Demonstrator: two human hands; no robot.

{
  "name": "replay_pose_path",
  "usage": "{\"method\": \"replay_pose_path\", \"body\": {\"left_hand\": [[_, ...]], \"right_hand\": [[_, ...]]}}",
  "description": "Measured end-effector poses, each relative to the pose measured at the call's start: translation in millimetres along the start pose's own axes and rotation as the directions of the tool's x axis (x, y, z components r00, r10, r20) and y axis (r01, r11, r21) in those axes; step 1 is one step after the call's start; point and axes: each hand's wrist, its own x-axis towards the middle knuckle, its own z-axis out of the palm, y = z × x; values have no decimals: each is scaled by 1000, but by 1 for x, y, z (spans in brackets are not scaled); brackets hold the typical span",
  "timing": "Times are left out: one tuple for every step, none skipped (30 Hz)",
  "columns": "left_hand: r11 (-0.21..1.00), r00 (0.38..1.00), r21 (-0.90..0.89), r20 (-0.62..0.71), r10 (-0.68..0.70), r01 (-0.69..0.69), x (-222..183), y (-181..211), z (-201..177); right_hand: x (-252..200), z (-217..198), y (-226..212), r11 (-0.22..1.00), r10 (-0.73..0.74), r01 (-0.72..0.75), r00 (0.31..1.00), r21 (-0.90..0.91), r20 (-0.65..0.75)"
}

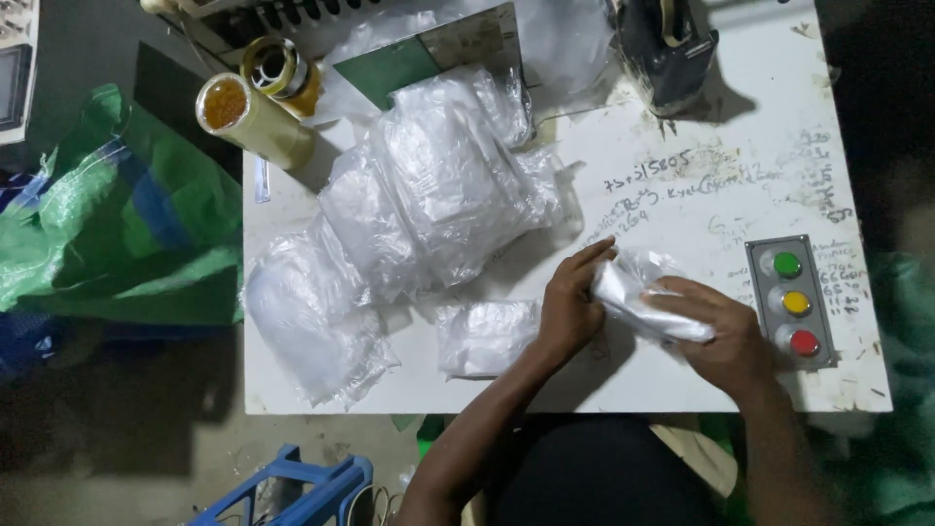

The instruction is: Sorting, smoothing, and stacking plastic bags on a work table in a factory setting.

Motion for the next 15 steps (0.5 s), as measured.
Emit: {"method": "replay_pose_path", "body": {"left_hand": [[1000, 1000, 0, -10, 1, -1, 0, -8, 5], [967, 976, 140, 81, 204, -214, -5, -16, 9], [870, 903, 252, 202, 380, -423, -9, -24, 14], [872, 901, 246, 209, 379, -424, -15, -16, 17], [838, 862, 221, 224, 454, -499, -20, -7, 20], [797, 819, 203, 229, 526, -569, -23, 1, 22], [797, 819, 205, 228, 526, -569, -25, 15, 27], [943, 948, 123, -33, 316, -310, -27, 28, 32], [999, 967, -31, -253, 35, -44, -29, 42, 38], [998, 969, -32, -243, 40, -49, -27, 45, 34], [998, 969, -42, -245, 38, -50, -25, 49, 31], [997, 968, -53, -250, 37, -51, -22, 52, 28], [997, 969, -54, -243, 41, -56, -14, 53, 25], [977, 942, 13, -263, 209, -213, -10, 55, 23], [928, 888, 81, -272, 371, -363, -5, 57, 21]], "right_hand": [[4, 4, -2, 1000, -7, 7, 1000, -2, 7], [3, 10, -6, 996, 29, -34, 998, -83, -61], [3, 16, -9, 984, 60, -81, 990, -161, -131], [1, 22, -11, 983, 67, -89, 988, -161, -137], [0, 28, -14, 988, 15, -60, 954, -141, -301], [3, 32, -16, 992, -44, -16, 892, -128, -451], [5, 34, -7, 992, -45, -14, 892, -128, -449], [7, 37, 2, 849, 407, -167, 812, 502, -419], [8, 39, 12, 336, 727, -200, 677, 921, -118], [7, 40, 0, 335, 729, -191, 673, 923, -125], [5, 41, -11, 635, 613, -176, 708, 752, -351], [5, 42, -22, 859, 428, -150, 734, 490, -527], [5, 44, -15, 859, 429, -147, 729, 491, -533], [2, 46, -10, 995, 83, -31, 793, 96, -604], [-1, 49, -4, 944, -265, 111, 813, -309, -519]]}}
